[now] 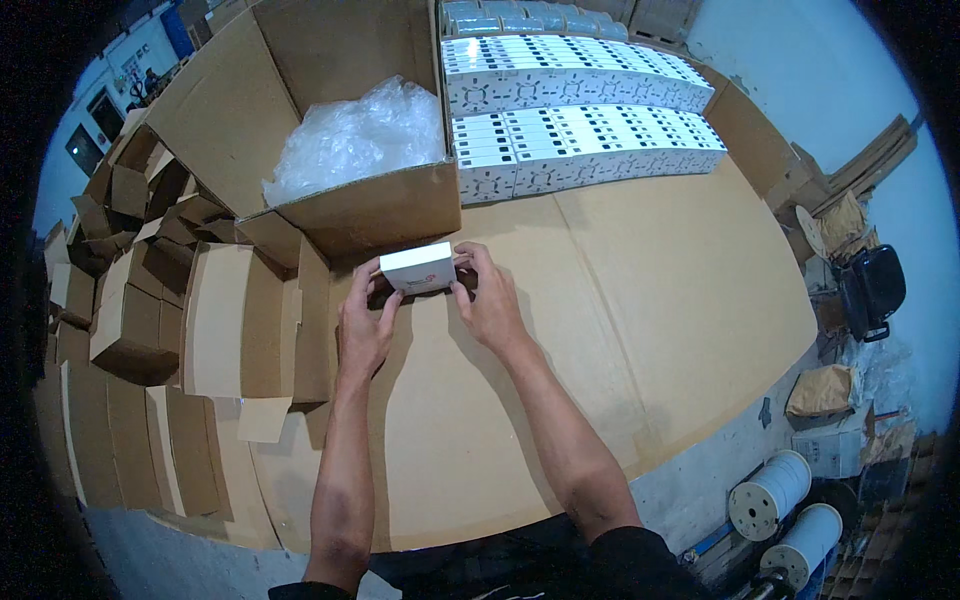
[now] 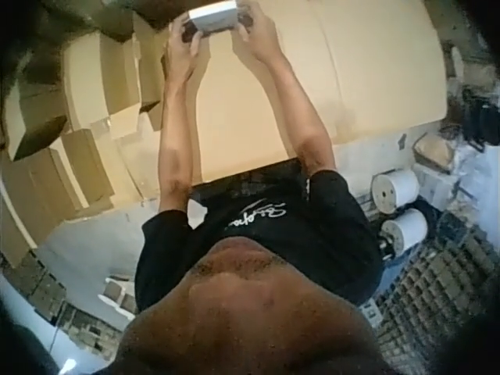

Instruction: Packing small white boxes into larger cardboard boxes with bubble wrap.

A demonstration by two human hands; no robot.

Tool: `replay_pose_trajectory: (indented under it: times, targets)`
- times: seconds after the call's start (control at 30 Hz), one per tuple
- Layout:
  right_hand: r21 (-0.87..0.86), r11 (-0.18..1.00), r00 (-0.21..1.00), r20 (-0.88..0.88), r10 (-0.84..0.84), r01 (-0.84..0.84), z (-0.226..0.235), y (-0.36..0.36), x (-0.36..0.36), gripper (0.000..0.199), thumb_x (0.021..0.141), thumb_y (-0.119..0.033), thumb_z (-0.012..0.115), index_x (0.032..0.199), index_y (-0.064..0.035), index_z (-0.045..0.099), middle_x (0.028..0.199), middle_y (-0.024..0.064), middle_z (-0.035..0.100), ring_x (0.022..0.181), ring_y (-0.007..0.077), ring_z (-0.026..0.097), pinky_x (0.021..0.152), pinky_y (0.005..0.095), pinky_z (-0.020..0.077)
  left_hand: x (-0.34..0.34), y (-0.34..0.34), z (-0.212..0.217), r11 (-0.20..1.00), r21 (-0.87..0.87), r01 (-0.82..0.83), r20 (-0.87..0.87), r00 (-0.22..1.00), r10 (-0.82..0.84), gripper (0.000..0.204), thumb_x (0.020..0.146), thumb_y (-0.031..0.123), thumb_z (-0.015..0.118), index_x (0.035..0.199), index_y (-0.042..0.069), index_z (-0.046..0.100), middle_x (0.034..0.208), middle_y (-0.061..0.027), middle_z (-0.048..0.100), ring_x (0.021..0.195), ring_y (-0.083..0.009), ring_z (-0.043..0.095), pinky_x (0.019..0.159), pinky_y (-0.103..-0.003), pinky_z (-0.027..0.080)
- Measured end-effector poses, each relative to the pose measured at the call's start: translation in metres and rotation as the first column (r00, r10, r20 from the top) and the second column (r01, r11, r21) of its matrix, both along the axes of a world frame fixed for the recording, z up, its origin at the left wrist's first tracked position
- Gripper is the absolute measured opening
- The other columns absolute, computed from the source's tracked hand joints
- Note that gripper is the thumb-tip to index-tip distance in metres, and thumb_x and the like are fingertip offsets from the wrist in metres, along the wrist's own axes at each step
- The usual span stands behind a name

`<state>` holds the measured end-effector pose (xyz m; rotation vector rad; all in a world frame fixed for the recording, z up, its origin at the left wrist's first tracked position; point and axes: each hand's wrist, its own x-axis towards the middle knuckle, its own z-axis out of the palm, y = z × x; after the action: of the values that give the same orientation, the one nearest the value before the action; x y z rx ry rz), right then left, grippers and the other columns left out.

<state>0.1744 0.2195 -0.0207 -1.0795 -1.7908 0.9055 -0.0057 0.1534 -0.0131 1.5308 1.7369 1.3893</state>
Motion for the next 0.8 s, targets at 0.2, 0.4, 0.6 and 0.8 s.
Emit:
replay_pose_trajectory:
  times: [0.2, 0.4, 0.6, 0.8]
  targets:
    - [0.005, 1.000, 1.000, 0.027, 0.015, -0.015, -0.009, 0.006, 0.001, 0.048, 0.085, 0.007, 0.066, 0.129, -0.0026, 0.049, 0.112, 0.0220, 0.070, 0.108, 0.0379, 0.068, 0.094, 0.0466, 0.0540, -0.002, 0.000, 0.000, 1.000, -0.017, 0.002, -0.024, 1.000, -0.002, 0.050, 0.090, -0.008, 0.065, 0.137, 0.004, 0.052, 0.117, -0.0184, 0.071, 0.113, -0.0292, 0.070, 0.095, -0.039, 0.055]
    - [0.078, 0.997, 1.000, 0.002, 0.013, -0.014, -0.005, 0.007, 0.009, 0.052, 0.082, 0.006, 0.058, 0.132, -0.0010, 0.049, 0.120, 0.0238, 0.067, 0.115, 0.0402, 0.064, 0.097, 0.0468, 0.0521, 0.009, -0.007, 0.017, 0.957, 0.260, -0.129, 0.031, 0.992, 0.126, 0.050, 0.090, 0.002, 0.069, 0.136, 0.000, 0.051, 0.123, -0.0185, 0.065, 0.118, -0.0290, 0.063, 0.103, -0.041, 0.048]
    - [0.167, 0.974, 0.986, 0.049, -0.160, 0.150, -0.024, 0.013, 0.013, 0.052, 0.078, 0.006, 0.053, 0.130, 0.0008, 0.051, 0.121, 0.0239, 0.065, 0.117, 0.0426, 0.060, 0.102, 0.0483, 0.0473, 0.009, 0.048, 0.104, 0.847, 0.502, -0.174, -0.134, 0.952, 0.275, 0.022, 0.089, 0.005, 0.066, 0.111, 0.001, 0.064, 0.103, -0.0130, 0.067, 0.095, -0.0258, 0.066, 0.088, -0.038, 0.051]
    - [0.179, 0.966, 0.973, 0.101, -0.207, 0.186, -0.017, 0.008, 0.007, 0.048, 0.077, 0.003, 0.056, 0.124, -0.0002, 0.055, 0.118, 0.0216, 0.064, 0.112, 0.0421, 0.059, 0.101, 0.0496, 0.0450, -0.068, 0.196, 0.175, 0.925, 0.311, -0.218, -0.177, 0.943, 0.282, 0.021, 0.089, 0.010, 0.068, 0.109, 0.002, 0.072, 0.097, -0.0132, 0.076, 0.090, -0.0229, 0.074, 0.082, -0.036, 0.056]
